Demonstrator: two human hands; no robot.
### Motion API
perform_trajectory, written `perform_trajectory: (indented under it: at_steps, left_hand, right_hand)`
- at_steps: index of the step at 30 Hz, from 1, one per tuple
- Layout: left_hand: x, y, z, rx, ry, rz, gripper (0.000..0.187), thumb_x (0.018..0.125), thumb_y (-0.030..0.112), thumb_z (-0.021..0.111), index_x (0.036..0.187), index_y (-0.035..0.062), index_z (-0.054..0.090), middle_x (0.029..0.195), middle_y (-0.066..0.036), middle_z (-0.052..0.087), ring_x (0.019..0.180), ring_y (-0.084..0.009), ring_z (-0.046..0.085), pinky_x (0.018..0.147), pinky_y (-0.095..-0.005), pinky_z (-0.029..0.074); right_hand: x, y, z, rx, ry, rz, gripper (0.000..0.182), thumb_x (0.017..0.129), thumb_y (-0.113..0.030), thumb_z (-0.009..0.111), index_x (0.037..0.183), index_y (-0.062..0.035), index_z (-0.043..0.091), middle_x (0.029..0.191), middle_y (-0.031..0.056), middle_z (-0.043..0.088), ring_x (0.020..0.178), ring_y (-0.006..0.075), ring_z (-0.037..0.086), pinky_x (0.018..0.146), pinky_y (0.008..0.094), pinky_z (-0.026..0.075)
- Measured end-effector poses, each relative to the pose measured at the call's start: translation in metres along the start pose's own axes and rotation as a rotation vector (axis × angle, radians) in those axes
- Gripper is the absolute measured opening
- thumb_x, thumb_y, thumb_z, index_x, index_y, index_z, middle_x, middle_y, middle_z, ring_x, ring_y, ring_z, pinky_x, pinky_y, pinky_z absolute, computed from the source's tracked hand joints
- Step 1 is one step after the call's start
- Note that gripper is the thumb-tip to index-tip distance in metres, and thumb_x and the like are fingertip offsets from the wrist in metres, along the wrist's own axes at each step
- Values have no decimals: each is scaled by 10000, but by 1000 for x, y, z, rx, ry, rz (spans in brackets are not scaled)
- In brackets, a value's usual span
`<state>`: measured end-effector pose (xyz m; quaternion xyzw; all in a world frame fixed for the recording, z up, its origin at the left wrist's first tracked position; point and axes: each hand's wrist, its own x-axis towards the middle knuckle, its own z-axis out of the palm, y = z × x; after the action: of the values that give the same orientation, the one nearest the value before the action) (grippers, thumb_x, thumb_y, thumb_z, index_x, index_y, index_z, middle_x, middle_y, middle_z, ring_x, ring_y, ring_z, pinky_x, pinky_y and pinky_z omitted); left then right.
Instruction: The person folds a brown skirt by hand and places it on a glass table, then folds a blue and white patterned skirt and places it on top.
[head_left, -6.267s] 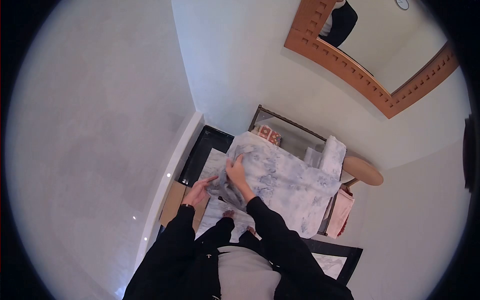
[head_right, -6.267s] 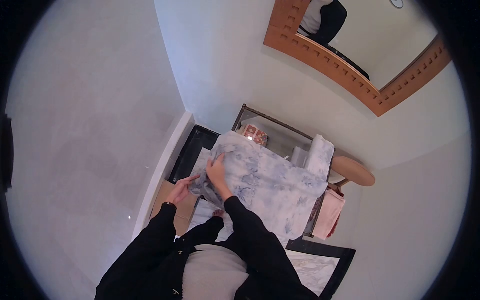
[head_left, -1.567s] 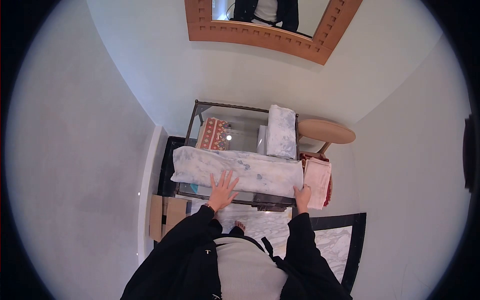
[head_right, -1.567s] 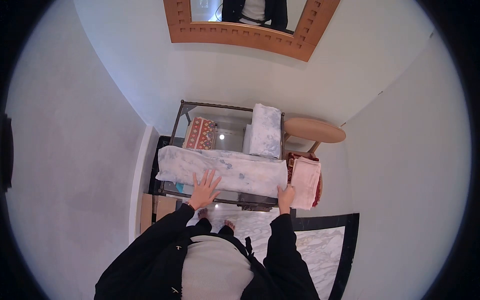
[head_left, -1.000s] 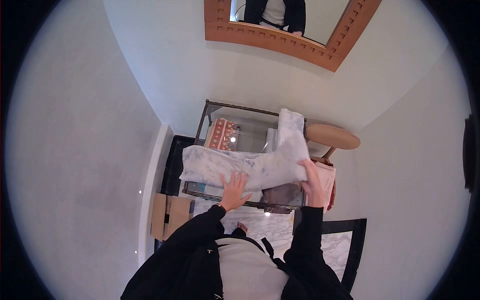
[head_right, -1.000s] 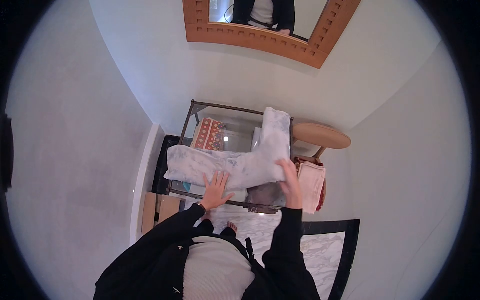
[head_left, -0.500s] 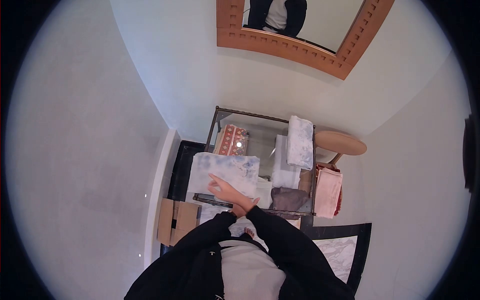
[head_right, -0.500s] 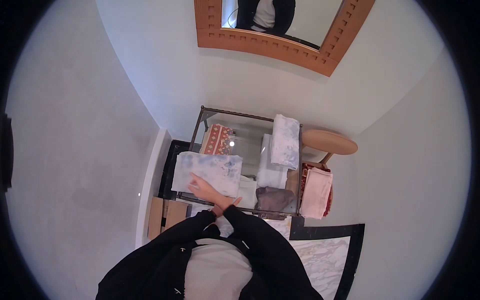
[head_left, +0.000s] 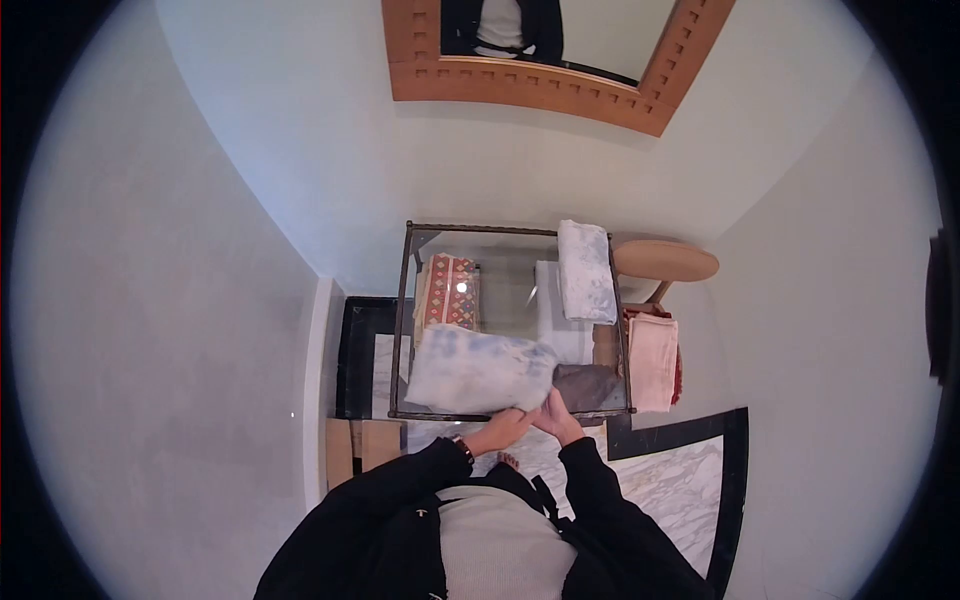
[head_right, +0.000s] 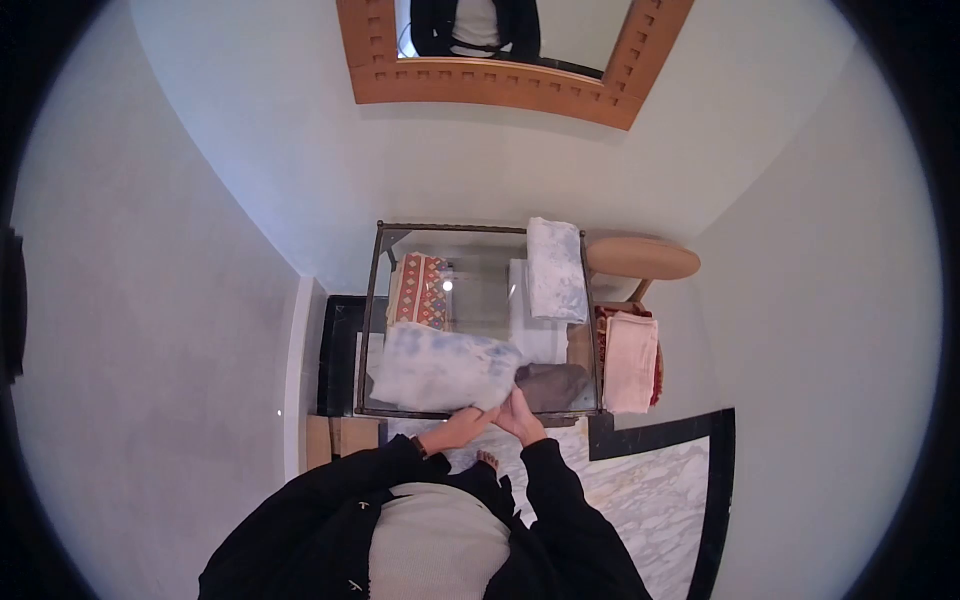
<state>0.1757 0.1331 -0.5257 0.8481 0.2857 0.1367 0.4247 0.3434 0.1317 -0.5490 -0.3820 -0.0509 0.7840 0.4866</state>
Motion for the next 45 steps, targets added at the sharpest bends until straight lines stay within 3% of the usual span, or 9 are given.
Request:
perform_trajectory:
  at_steps: [4, 7, 14, 21, 26, 29, 35, 40, 45]
  left_hand:
    - [-22, 67, -56, -586, -260, -271, 422, 999, 327, 425, 1197, -30, 532, 1056, -174, 612, 991, -265, 576, 892, -368, 415]
    - [-38, 69, -56, -932, -207, -62, 458, 1009, 342, 412, 1171, -67, 540, 1054, -87, 617, 988, -178, 540, 894, -318, 402]
    - [-31, 118, -95, -626, -777, -12, 487, 1015, 385, 389, 1230, -30, 526, 1147, -61, 592, 1062, -170, 495, 976, -271, 351]
    - [-33, 122, -96, -750, -421, -31, 519, 1020, 367, 372, 1398, 12, 390, 1451, -163, 362, 1366, -231, 262, 1126, -322, 198]
    - [4, 102, -85, -804, -141, -366, 326, 969, 233, 546, 1205, 36, 435, 1134, -50, 515, 1038, -105, 505, 914, -260, 426]
    - [41, 103, -47, -577, 280, -298, 567, 903, 204, 651, 1327, 26, 320, 1153, -106, 537, 1033, -156, 545, 932, -294, 434]
    - [120, 108, -26, -888, 379, -347, 865, 825, 176, 741, 1420, -16, 144, 1154, -172, 546, 1016, -192, 581, 860, -301, 480]
    - [181, 89, -44, -823, 390, -459, 475, 861, 366, 690, 1073, -51, 608, 912, -52, 660, 790, -65, 567, 698, -244, 472]
    - [245, 47, -61, -908, 519, -394, 457, 897, 368, 642, 1089, -44, 599, 965, -54, 654, 807, -75, 574, 704, -254, 480]
  right_hand:
    - [-11, 26, -11, 72, 147, -119, 703, 918, -622, 391, 1348, -69, 455, 1310, 103, 535, 1168, 281, 521, 999, 422, 406]
    - [-22, 38, -13, 112, 177, -123, 705, 918, -623, 390, 1349, -68, 453, 1312, 103, 533, 1171, 280, 519, 1000, 419, 405]
    - [-56, 56, -16, 144, 202, -79, 710, 918, -626, 388, 1352, -68, 450, 1318, 102, 528, 1177, 277, 515, 1004, 414, 402]
    - [-80, 26, -37, 142, 217, -53, 714, 917, -628, 386, 1355, -67, 447, 1323, 102, 523, 1184, 274, 510, 1008, 409, 398]
    - [-88, -26, -57, 119, 210, -34, 717, 917, -630, 385, 1357, -67, 445, 1327, 101, 520, 1189, 271, 506, 1011, 406, 396]
    - [-85, -56, -66, 110, 198, -28, 719, 917, -631, 384, 1358, -67, 443, 1329, 101, 518, 1192, 270, 504, 1013, 403, 395]
    - [-51, -127, -78, 107, 140, -59, 723, 917, -634, 383, 1361, -66, 441, 1334, 101, 514, 1197, 267, 500, 1016, 399, 392]
    - [8, -203, -76, 130, 47, -145, 726, 917, -636, 381, 1363, -66, 438, 1338, 100, 511, 1202, 265, 497, 1019, 395, 389]
    - [80, -266, -66, 176, -50, -233, 729, 916, -638, 380, 1365, -66, 436, 1342, 100, 507, 1207, 263, 493, 1022, 392, 387]
